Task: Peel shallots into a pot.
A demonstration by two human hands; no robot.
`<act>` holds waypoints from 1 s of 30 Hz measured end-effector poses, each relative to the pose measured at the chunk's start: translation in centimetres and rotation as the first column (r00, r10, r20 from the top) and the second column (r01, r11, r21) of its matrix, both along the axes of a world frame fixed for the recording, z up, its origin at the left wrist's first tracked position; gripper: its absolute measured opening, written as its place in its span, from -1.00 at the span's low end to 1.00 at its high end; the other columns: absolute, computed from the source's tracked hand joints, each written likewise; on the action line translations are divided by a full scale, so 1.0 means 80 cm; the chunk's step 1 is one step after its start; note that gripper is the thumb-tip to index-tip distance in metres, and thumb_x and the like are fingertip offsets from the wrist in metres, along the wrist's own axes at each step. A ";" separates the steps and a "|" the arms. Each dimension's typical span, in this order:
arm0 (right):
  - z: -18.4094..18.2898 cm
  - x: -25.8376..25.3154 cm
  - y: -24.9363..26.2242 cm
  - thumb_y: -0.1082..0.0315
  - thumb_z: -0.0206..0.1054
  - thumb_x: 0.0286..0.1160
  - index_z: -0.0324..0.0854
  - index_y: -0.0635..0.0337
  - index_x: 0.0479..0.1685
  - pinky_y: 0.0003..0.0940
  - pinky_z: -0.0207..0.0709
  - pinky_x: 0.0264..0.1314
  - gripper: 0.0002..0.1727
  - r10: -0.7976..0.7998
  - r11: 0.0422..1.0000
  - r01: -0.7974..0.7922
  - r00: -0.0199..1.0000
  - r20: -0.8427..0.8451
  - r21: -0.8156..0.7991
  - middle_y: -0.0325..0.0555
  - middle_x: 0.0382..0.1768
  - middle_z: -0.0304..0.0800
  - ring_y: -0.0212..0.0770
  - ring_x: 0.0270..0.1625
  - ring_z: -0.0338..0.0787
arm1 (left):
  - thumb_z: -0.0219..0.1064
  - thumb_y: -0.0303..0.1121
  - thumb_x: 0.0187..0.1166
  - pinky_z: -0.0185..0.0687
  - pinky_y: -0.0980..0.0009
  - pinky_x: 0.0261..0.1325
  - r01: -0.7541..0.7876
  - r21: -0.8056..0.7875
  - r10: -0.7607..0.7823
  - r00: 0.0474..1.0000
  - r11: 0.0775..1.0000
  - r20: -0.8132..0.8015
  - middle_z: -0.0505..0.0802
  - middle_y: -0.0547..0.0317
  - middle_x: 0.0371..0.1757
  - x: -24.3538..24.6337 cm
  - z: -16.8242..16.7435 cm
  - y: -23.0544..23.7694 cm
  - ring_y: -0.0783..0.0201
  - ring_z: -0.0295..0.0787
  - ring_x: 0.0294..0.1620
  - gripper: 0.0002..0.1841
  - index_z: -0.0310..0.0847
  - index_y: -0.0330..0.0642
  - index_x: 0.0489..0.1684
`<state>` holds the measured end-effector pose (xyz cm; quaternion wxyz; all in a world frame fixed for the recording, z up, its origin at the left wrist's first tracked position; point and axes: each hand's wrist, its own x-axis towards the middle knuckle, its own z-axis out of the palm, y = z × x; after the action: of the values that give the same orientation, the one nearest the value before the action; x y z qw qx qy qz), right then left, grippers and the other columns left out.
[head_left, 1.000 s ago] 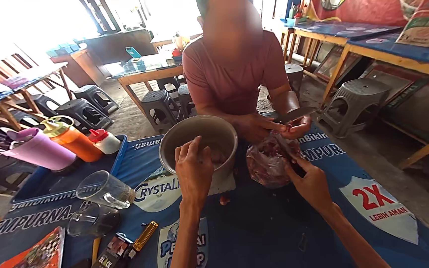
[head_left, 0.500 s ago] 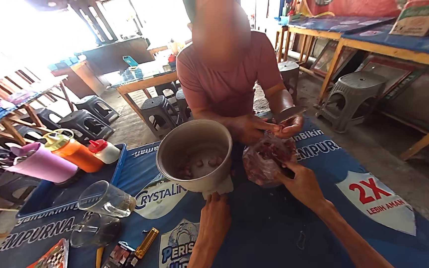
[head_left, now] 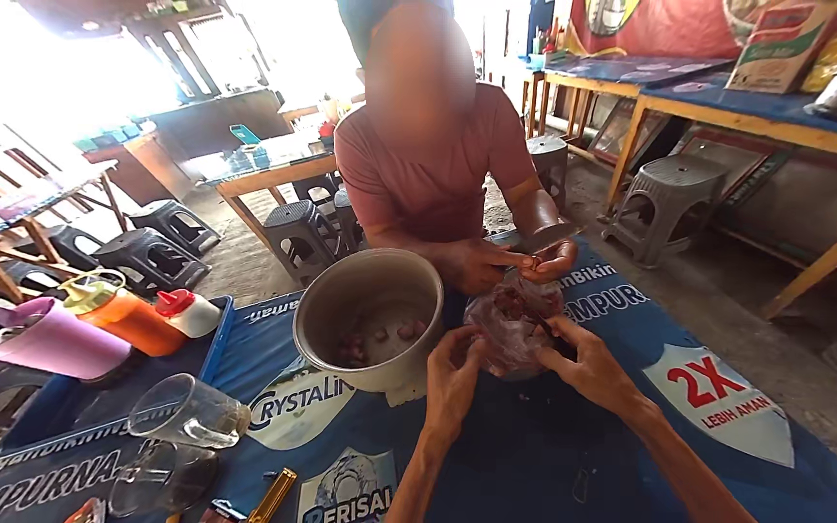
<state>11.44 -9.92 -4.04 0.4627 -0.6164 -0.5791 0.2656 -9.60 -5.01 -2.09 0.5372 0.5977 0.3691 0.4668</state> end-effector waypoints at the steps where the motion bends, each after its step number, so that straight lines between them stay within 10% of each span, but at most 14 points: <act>1: 0.002 0.001 -0.001 0.14 0.29 0.42 0.59 0.23 0.17 -0.44 0.46 -0.44 -0.57 -0.033 0.999 0.033 0.999 -0.004 0.003 -0.23 -0.36 0.62 -0.44 -0.48 0.56 | 0.27 -0.49 0.68 0.80 0.38 0.05 0.015 -0.055 -0.011 0.997 0.998 0.070 0.88 0.01 -0.09 0.007 0.003 0.004 0.31 0.86 -0.14 -0.75 0.63 -0.48 0.18; 8: 0.009 -0.003 -0.005 0.03 -0.05 0.75 0.43 0.16 0.53 -0.55 0.36 -0.65 -0.45 0.096 0.993 -0.080 0.976 -0.198 0.086 -0.35 -0.42 0.62 -0.48 -0.62 0.47 | 0.18 -0.57 0.68 0.69 0.39 0.26 0.113 -0.149 -0.075 0.969 0.982 0.237 0.86 -0.01 0.08 0.041 0.000 0.020 0.31 0.80 0.08 -0.71 0.63 -0.47 0.28; 13: 0.016 -0.008 -0.007 0.23 -0.02 0.79 0.25 0.10 0.79 -0.59 0.33 -0.71 -0.42 0.237 0.971 -0.231 0.916 -0.324 0.055 -0.33 -0.43 0.63 -0.48 -0.67 0.45 | 0.29 -0.54 0.62 0.79 0.49 0.00 0.005 0.094 -0.011 0.998 0.996 0.069 0.87 0.04 -0.10 0.053 -0.007 0.015 0.42 0.84 -0.15 -0.75 0.61 -0.52 0.15; 30: 0.023 -0.008 -0.012 0.23 0.02 0.81 0.34 -0.10 0.74 -0.61 0.31 -0.80 -0.48 0.215 0.917 -0.387 0.683 -0.698 -0.097 -0.32 -0.59 0.49 -0.46 -0.76 0.42 | 0.37 -0.54 0.46 0.77 0.53 0.01 -0.080 0.539 0.200 0.965 0.839 -0.169 0.83 -0.15 -0.03 0.056 -0.014 0.006 0.34 0.84 -0.10 -0.77 0.71 -0.51 0.00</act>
<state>10.77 -10.87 -2.19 0.5132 -0.4238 -0.4296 0.6103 -5.14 -4.55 -3.19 0.2730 0.7409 0.3265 0.5196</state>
